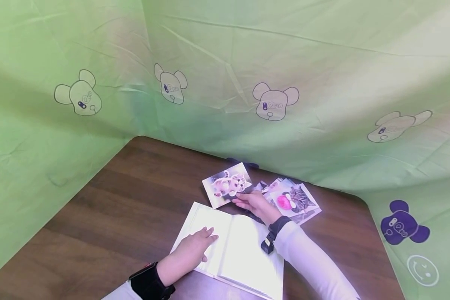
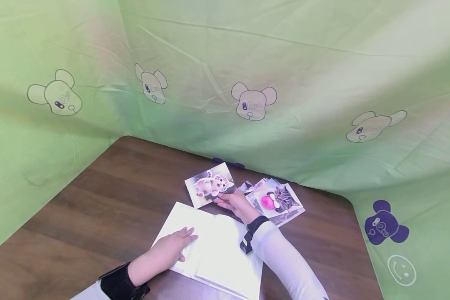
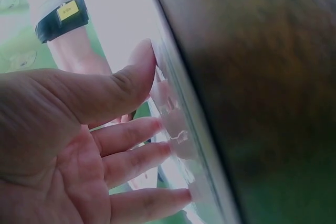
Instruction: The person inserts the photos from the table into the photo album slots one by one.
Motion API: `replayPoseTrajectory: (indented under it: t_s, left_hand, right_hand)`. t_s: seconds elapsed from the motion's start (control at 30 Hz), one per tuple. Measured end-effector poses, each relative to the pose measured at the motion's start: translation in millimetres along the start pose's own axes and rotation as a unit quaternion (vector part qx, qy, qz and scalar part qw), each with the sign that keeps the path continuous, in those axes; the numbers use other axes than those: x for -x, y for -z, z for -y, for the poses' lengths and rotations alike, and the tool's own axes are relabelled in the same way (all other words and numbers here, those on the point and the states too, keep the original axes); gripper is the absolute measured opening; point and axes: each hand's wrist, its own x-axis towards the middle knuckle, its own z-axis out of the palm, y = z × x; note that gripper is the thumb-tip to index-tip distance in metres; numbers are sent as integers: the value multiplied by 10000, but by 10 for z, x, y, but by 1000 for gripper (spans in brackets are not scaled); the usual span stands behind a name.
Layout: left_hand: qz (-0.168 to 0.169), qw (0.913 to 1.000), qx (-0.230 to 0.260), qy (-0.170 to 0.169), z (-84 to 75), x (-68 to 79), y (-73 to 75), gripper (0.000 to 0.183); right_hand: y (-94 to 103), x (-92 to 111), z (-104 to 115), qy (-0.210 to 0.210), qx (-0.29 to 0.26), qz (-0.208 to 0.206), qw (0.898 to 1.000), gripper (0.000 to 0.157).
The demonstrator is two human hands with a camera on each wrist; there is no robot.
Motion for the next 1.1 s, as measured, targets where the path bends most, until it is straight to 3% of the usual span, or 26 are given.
replayPoseTrajectory:
  t_s: [0.17, 0.37, 0.5, 0.77, 0.93, 1.1]
  left_hand:
    - [25, 10000, 1, -4, -7, 1, 1, 62]
    - [38, 10000, -13, 7, -3, 6, -13, 61]
    - [55, 10000, 22, 31, 2, 2, -23, 61]
    - [38, 9998, 177, -43, -2, -3, -52, 60]
    - [140, 9994, 247, -211, 27, 54, -18, 63]
    - [534, 9979, 126, -337, 37, 127, 13, 71]
  right_hand:
    - [3, 0, -13, -98, 113, 66, 9999, 17]
    - [44, -12, -1, -160, 864, 300, 9957, 9]
    - [94, -38, 69, -186, 1580, 398, 9865, 6]
    - [70, -130, 251, -217, 2783, 622, 9582, 3]
    - [7, -148, 260, 130, 3308, 698, 9410, 13]
    - [6, -216, 209, 789, 3412, 159, 9365, 17]
